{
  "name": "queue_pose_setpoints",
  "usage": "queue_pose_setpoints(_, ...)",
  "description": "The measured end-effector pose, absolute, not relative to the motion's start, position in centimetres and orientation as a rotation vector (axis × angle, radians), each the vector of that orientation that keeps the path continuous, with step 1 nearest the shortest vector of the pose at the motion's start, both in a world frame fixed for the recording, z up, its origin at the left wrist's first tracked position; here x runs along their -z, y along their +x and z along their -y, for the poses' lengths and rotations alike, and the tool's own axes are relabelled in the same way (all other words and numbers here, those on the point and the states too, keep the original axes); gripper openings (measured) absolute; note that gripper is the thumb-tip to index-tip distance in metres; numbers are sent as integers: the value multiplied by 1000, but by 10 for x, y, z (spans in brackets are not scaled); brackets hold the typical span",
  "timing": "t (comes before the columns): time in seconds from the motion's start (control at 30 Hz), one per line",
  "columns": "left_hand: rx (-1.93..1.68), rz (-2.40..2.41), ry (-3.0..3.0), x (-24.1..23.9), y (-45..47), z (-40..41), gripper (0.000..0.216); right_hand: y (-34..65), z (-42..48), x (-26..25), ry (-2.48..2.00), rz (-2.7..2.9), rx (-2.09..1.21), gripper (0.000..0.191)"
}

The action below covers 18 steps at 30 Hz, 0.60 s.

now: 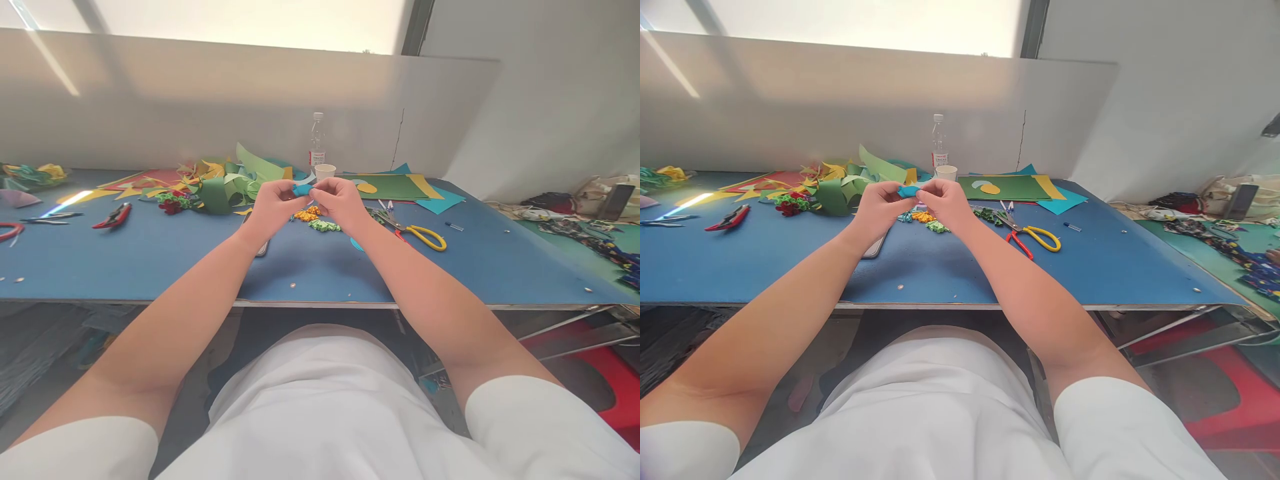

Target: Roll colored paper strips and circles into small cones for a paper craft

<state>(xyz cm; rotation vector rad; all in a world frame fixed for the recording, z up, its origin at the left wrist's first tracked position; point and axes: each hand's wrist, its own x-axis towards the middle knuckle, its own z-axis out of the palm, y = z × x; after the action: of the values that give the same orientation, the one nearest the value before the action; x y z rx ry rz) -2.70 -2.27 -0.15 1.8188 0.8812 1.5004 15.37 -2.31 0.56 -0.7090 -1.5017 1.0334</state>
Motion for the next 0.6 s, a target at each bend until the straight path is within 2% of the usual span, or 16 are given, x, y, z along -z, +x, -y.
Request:
queue_pose_setpoints(0.33,-1470,-917,1769,-1,-27,26,9,154,22,-4,-722,1529,-1023,20)
queue_pose_setpoints(0.6,-1403,-752,1649,0,-26,21,12,157,22,-5,-642,1578,-1049,23)
